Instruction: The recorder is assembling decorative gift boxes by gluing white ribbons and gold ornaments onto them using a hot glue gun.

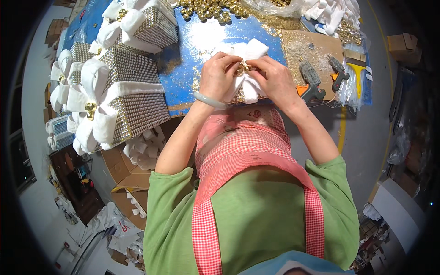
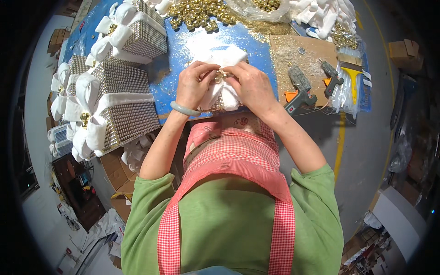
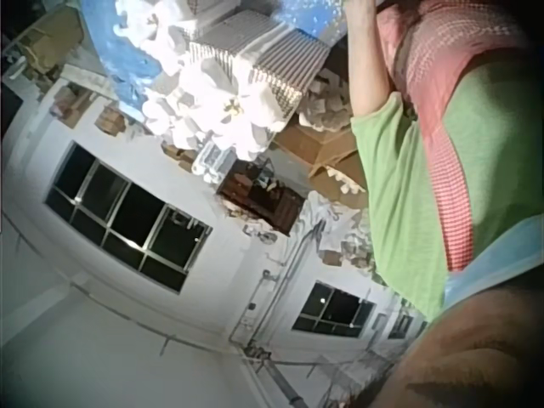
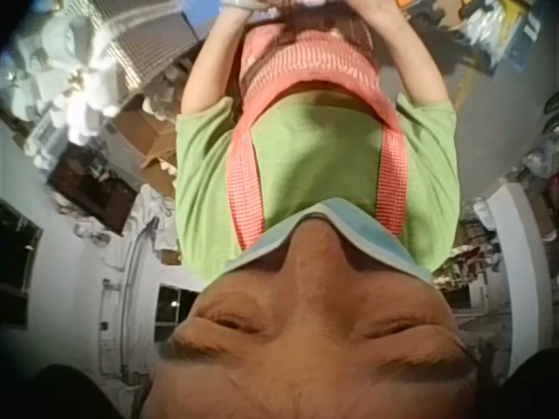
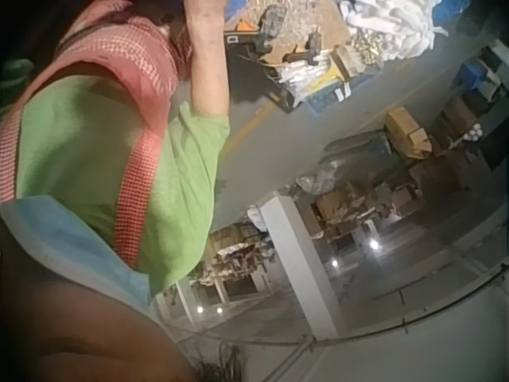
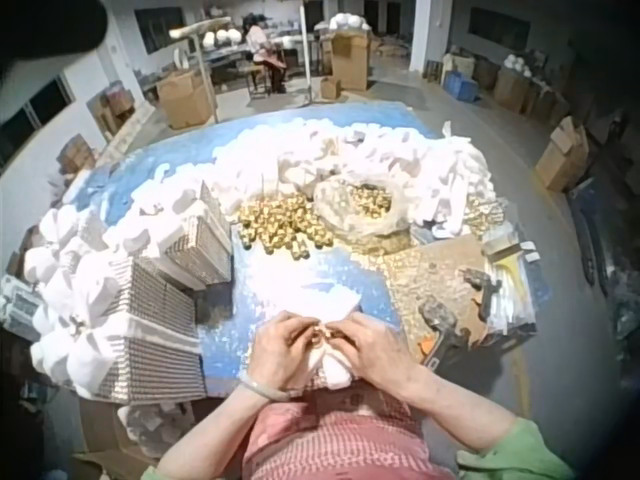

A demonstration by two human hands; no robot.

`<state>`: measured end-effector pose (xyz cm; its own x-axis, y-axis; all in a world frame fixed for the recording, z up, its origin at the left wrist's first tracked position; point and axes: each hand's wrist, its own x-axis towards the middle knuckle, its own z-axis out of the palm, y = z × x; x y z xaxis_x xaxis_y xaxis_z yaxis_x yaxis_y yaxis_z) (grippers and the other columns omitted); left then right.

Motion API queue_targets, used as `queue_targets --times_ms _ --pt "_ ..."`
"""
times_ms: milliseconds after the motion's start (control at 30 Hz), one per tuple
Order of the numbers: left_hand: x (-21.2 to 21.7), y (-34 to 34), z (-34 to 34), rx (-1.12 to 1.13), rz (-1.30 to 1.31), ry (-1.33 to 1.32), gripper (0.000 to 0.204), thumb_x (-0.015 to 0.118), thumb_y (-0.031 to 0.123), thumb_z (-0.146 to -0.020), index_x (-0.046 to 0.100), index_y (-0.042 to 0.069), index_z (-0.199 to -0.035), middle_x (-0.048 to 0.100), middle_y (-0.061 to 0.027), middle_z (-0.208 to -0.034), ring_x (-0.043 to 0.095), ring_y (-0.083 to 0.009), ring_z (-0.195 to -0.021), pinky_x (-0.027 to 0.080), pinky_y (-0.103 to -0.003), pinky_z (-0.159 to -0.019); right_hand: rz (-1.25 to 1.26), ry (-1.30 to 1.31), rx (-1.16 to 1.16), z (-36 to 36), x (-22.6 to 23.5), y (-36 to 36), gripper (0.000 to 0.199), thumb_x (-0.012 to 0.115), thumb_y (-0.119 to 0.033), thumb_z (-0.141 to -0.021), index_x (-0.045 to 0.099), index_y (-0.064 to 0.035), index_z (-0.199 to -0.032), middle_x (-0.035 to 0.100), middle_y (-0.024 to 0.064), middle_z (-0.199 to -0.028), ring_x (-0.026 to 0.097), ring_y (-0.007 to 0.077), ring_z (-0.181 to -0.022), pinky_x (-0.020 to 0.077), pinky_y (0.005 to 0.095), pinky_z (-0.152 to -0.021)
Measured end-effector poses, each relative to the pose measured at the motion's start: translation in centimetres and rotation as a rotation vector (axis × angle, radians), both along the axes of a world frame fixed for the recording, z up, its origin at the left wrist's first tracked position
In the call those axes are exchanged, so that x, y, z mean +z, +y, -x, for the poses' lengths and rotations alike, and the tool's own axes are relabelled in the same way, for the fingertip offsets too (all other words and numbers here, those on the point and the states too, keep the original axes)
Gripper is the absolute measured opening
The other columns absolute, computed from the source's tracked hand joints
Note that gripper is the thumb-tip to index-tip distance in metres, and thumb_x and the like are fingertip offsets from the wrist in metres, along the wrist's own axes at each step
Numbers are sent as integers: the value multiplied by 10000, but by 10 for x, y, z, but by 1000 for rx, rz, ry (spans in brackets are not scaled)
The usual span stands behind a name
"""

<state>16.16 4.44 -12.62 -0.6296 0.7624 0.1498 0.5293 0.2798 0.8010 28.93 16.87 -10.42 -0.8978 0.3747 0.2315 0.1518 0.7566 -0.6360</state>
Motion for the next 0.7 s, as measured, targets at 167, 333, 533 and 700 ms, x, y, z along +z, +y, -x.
queue_targets --times_ms 167,333,533,700 --pt "-1 1 -1 5 -9 -30 135 658 52 -809 701 32 -936 651 -93 -857 674 -183 -720 538 -264 -633 -20 23 -25 -2 -3 1 190 673 -128 -786 662 -51 -960 639 94 -877 634 262 -775 503 345 -680" --pt "-3 0 0 -5 -49 -66 140 667 45 -799 702 36 -934 648 -87 -860 674 -170 -730 541 -257 -640 -4 8 -31 -1 -6 1 155 666 -128 -781 674 -44 -910 634 106 -857 625 286 -809 498 382 -719" --pt "7 -11 -2 45 -95 -21 154 691 83 -764 686 46 -913 639 -97 -827 651 -207 -680 526 -289 -612 -12 18 -46 -2 -6 1 153 675 -150 -776 674 -60 -900 629 89 -851 617 269 -808 479 374 -731" --pt "10 -15 -15 79 -1 127 179 748 163 -704 656 73 -828 621 -49 -772 618 -202 -645 483 -323 -555 -72 25 -40 -3 -7 1 153 684 -166 -768 664 -76 -890 621 77 -843 608 256 -800 455 367 -728"
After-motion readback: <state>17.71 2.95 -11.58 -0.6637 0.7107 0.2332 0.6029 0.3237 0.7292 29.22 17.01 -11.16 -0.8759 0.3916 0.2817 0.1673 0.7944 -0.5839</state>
